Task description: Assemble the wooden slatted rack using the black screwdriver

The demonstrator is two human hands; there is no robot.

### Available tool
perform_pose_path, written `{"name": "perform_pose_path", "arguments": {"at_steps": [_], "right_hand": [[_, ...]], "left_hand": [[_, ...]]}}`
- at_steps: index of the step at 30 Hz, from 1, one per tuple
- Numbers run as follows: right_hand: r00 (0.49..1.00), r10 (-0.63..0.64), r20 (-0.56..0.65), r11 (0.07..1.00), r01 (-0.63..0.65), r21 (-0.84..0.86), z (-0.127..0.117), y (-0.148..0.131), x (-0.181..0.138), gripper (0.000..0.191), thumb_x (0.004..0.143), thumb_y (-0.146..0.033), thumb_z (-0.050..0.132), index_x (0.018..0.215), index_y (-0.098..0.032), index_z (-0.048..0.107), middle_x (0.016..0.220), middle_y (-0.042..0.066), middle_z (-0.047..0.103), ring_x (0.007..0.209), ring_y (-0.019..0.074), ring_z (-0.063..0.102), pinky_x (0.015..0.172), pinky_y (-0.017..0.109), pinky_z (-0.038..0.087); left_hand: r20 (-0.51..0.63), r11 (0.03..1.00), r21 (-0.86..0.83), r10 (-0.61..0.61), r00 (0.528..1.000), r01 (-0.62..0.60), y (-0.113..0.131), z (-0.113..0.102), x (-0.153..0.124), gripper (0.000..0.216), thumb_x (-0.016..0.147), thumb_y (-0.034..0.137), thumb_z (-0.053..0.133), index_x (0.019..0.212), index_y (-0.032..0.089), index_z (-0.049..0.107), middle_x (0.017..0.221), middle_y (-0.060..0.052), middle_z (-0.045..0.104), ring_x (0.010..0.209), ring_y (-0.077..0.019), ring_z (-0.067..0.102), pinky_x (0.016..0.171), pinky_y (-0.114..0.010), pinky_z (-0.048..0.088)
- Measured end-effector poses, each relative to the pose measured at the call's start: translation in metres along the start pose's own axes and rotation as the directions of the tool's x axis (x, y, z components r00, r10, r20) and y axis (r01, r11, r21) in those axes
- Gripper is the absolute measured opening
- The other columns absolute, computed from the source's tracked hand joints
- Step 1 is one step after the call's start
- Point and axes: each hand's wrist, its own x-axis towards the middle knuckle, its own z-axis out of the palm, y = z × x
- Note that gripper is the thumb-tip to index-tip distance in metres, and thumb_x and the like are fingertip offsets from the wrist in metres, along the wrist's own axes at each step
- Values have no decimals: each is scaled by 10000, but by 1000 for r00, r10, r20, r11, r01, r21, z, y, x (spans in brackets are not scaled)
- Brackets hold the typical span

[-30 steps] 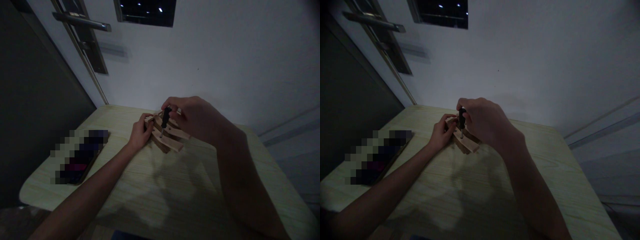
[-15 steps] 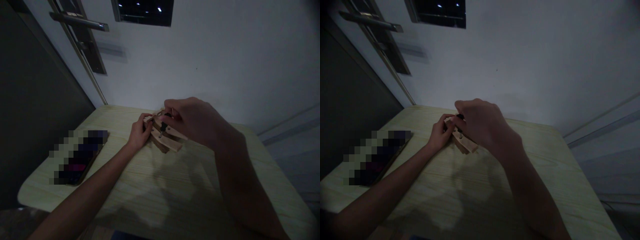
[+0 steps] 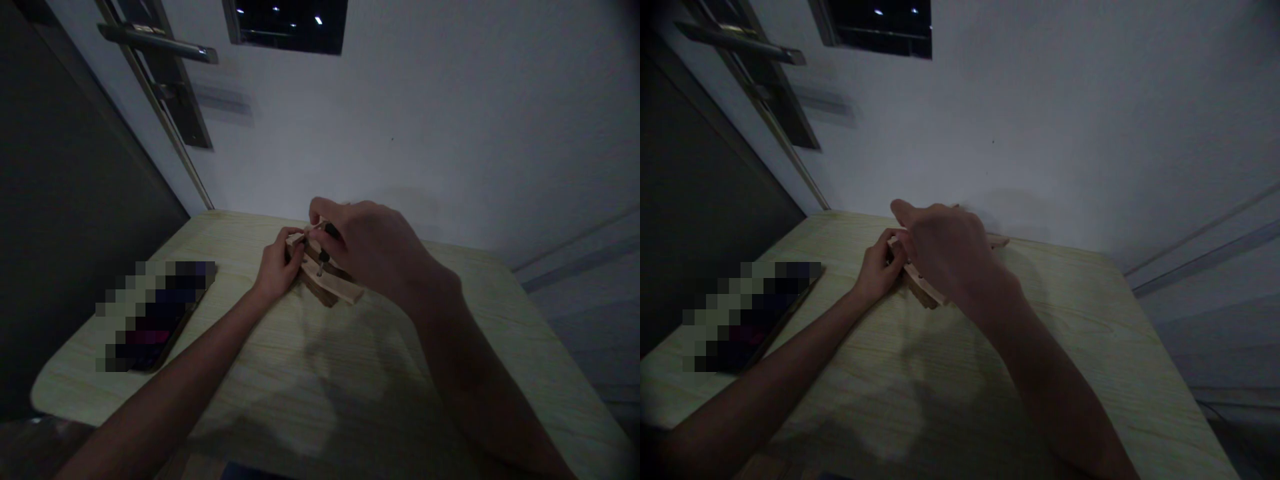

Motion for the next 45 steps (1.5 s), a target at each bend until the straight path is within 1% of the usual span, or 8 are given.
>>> {"name": "perform_pose_path", "arguments": {"at_steps": [3, 7, 12, 18, 22, 27, 32, 45], "right_hand": [[998, -64, 21, 987, 61, 146, -2, 7, 0, 188, 869, -359, 542, 1015, -245, 579, 835, 7, 655, 688, 123, 560, 573, 233, 304], [992, -108, 71, 969, 89, 230, -7, 14, 0, 142, 879, -308, 520, 909, -217, 624, 858, 6, 657, 733, 112, 554, 614, 226, 320], [996, -66, 64, 985, 55, 161, -6, 14, 0, 206, 875, -358, 518, 887, -201, 650, 830, 26, 666, 714, 121, 554, 608, 236, 322], [997, 74, 31, 997, -73, -32, 2, 6, 1, 380, 922, -450, 400, 907, -200, 686, 887, 86, 695, 793, 179, 609, 657, 268, 366], [997, 71, 40, 995, -68, -74, 4, 1, 2, 344, 935, -414, 396, 963, -189, 654, 892, 95, 692, 777, 177, 608, 637, 263, 357], [999, -7, 50, 998, 4, 63, 3, 5, 1, 220, 895, -363, 490, 1025, -217, 590, 863, 44, 672, 715, 138, 565, 604, 242, 322], [990, -94, 108, 975, 70, 211, -4, 15, -1, 164, 828, -246, 544, 985, -214, 577, 862, 19, 649, 691, 110, 532, 600, 226, 315], [999, -8, 47, 998, 5, 55, -5, 13, -3, 209, 882, -357, 478, 965, -236, 627, 826, 21, 673, 630, 112, 530, 545, 234, 273]], "left_hand": [[-7, 1000, -3, 5, 1000, -5, 0, 0, 0, 260, 858, 292, 488, 1091, 183, 518, 631, 30, 581, 493, -107, 472, 500, -212, 354], [1, 1000, -2, -14, 1000, 14, 0, 0, 0, 254, 866, 301, 495, 1087, 181, 522, 534, 54, 504, 455, -107, 449, 474, -213, 326], [8, 1000, -11, -24, 1000, 24, 0, 0, 0, 243, 869, 299, 496, 1077, 179, 531, 572, 37, 535, 468, -101, 457, 474, -214, 337], [3, 1000, -10, -14, 1000, 14, 0, 0, -1, 249, 874, 328, 495, 1067, 177, 542, 587, 38, 544, 474, -98, 451, 479, -210, 337], [6, 1000, -12, 2, 1000, -2, -1, 0, -1, 237, 879, 322, 487, 1066, 185, 535, 608, 41, 555, 482, -94, 456, 490, -200, 348], [6, 1000, -5, -5, 1000, 5, -2, 1, 0, 239, 883, 303, 484, 1084, 183, 533, 535, 58, 500, 443, -91, 433, 464, -196, 322], [-5, 1000, -21, 2, 1000, -2, -2, 1, 0, 223, 865, 274, 509, 1071, 189, 530, 534, 60, 500, 446, -93, 435, 465, -204, 330], [4, 999, -46, -13, 1000, 14, -1, 2, 0, 221, 869, 267, 507, 1073, 186, 529, 522, 59, 497, 447, -90, 446, 452, -198, 324]]}}
